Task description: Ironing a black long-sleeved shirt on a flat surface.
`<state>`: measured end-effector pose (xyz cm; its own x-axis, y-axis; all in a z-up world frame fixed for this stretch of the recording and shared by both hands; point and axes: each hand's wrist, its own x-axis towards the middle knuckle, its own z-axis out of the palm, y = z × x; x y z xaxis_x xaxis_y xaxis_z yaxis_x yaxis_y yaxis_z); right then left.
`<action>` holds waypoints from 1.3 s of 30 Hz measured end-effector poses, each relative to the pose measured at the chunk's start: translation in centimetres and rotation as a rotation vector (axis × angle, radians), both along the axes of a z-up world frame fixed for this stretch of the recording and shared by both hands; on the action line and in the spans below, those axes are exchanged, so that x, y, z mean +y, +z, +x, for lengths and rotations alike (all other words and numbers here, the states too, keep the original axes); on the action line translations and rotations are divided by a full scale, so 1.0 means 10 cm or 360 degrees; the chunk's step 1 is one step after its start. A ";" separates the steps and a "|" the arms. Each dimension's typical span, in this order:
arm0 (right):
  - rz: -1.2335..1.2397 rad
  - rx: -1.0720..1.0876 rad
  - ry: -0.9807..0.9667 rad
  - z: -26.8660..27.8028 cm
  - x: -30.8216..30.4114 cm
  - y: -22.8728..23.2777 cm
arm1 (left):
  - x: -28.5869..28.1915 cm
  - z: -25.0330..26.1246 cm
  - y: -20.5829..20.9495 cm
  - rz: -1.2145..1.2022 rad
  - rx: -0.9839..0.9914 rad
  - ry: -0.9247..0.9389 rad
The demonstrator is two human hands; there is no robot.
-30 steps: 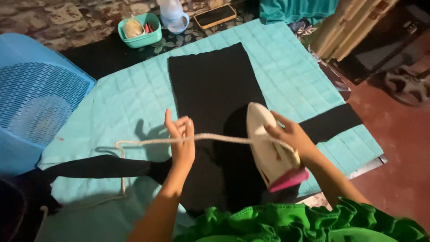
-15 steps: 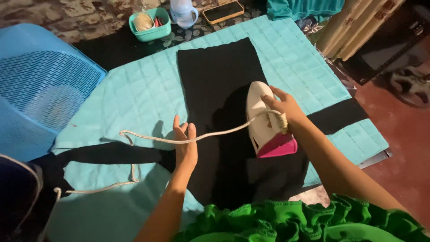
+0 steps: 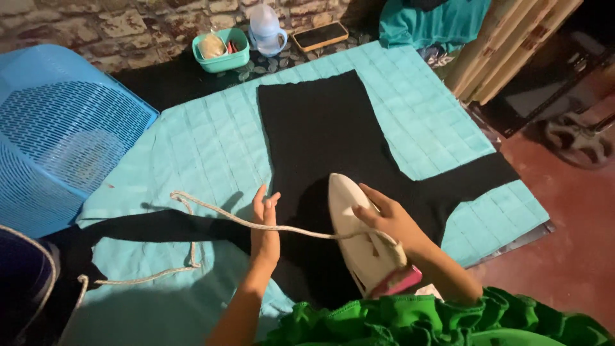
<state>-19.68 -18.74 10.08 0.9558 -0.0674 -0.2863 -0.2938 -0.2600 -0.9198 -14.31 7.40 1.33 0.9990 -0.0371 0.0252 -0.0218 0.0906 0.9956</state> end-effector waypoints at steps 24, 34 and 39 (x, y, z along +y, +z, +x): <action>0.0232 0.0216 0.0062 0.27 0.69 -0.01 | 0.06 0.11 -0.15 -0.0018 0.0066 0.0051; 0.0550 -0.0061 -0.0052 0.94 0.95 -0.29 | 0.13 0.29 -0.32 -0.0567 0.0257 0.0179; 0.0276 -0.0544 0.0054 0.43 0.98 -0.79 | 0.17 0.32 -0.51 -0.0626 0.0161 0.0119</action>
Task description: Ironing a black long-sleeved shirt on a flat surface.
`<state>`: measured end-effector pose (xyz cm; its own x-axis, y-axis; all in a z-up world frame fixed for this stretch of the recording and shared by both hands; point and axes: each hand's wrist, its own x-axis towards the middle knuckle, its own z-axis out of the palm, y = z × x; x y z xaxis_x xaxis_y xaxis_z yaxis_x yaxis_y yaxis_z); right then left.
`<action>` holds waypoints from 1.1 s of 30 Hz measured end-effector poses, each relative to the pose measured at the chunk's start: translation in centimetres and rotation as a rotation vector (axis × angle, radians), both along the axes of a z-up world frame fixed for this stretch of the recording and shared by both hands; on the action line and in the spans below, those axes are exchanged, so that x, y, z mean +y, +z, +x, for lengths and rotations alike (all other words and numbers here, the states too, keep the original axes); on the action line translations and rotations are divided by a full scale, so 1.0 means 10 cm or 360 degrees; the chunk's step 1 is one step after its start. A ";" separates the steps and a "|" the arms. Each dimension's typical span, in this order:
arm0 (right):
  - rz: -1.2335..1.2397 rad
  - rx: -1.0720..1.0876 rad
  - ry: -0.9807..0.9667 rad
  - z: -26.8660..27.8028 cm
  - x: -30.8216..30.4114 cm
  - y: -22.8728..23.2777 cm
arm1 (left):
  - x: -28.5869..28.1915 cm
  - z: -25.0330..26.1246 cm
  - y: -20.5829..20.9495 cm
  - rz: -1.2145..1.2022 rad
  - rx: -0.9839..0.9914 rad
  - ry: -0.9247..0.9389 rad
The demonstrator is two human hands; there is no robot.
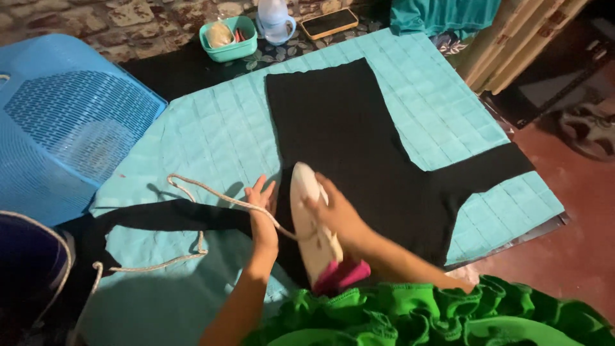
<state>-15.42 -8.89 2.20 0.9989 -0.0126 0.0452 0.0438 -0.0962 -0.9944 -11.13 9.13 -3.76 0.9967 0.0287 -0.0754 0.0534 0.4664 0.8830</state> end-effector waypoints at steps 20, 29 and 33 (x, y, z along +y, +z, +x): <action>-0.0474 0.0455 -0.0156 0.06 -0.21 0.72 | -0.21 0.07 0.00 0.0219 -0.0067 -0.0185; -0.0404 0.0734 -0.0356 -0.69 -0.67 0.65 | -0.45 -0.11 0.18 0.1029 -0.0360 -0.0362; -0.0062 0.0316 -0.0259 -0.35 -1.02 0.18 | -0.55 -0.16 0.20 0.1066 -0.0391 -0.0336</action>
